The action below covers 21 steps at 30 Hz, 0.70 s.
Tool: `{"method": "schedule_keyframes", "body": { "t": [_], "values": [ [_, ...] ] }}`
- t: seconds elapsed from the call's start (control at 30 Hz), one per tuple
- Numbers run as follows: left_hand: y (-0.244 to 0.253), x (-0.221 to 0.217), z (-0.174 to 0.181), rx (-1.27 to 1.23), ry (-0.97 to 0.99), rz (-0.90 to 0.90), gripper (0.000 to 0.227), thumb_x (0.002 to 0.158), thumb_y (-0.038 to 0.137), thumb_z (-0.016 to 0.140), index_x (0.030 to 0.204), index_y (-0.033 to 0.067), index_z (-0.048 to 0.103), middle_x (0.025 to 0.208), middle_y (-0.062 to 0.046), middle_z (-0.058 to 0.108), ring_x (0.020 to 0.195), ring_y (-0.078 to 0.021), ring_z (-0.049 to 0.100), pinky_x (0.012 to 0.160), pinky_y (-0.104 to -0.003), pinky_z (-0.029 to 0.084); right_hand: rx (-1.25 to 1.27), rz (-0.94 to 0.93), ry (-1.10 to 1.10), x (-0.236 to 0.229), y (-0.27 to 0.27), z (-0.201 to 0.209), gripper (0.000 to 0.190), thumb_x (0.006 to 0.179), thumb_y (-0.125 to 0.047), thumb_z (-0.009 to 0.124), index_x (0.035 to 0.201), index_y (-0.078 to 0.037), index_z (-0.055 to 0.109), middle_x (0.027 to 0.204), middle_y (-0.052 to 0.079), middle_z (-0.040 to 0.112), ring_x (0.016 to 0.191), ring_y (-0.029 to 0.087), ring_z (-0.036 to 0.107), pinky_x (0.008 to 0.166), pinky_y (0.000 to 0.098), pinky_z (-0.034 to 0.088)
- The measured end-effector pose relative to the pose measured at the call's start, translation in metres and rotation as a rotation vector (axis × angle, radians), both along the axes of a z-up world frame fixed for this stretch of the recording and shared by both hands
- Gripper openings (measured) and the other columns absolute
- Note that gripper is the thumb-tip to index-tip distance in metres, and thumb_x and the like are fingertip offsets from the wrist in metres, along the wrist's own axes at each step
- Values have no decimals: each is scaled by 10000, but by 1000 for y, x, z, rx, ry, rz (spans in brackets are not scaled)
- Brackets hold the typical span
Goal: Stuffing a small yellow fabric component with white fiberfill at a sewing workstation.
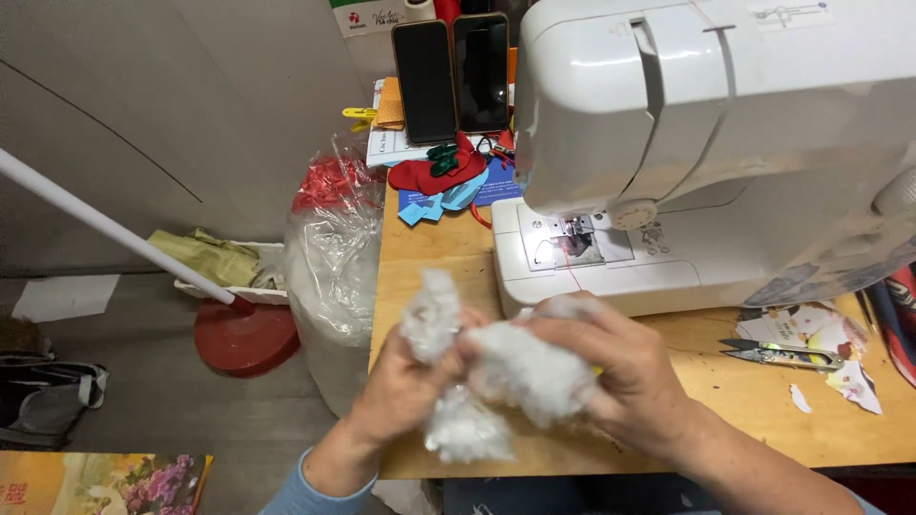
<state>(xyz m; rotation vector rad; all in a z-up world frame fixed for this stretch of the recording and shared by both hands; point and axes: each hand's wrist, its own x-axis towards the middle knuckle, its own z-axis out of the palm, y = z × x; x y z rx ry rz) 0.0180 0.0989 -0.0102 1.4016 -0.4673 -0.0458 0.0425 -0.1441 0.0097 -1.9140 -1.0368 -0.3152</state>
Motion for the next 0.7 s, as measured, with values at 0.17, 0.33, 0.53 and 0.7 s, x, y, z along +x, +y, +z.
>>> {"method": "schedule_keyframes", "body": {
  "t": [0.17, 0.33, 0.53, 0.7],
  "values": [
    [30, 17, -41, -199, 163, 376, 150, 966, 240, 712, 964, 93, 741, 843, -42, 704, 671, -108, 618, 503, -225, 501, 150, -179, 284, -2, -17, -22, 463, 782, -17, 554, 1199, -85, 746, 1251, 101, 772, 1097, 203, 778, 964, 326, 609],
    [95, 60, -30, -348, 169, 983, 72, 1002, 185, 657, 975, 118, 655, 767, -11, 646, 557, -51, 563, 393, -174, 373, 419, -400, 531, -6, -49, -57, 371, 803, -116, 722, 1170, -64, 718, 1000, 33, 738, 832, 110, 661, 725, 239, 504],
    [162, 148, -98, -183, 180, 1408, 197, 1063, 308, 522, 1032, 124, 586, 816, 12, 610, 707, -108, 592, 602, -271, 509, 775, -302, 662, -17, -59, -70, 454, 832, -259, 779, 1199, -39, 629, 1061, 78, 719, 824, 131, 676, 693, 242, 525],
    [179, 178, -207, 1003, 192, 1138, 315, 964, 39, 354, 1279, 45, 338, 1015, -288, 662, 835, -567, 647, 735, -682, 484, 763, -451, 721, -25, -67, -68, 403, 815, 34, 607, 1196, -98, 585, 620, -70, 433, 458, 8, 355, 390, 194, 262]
  ]
}}
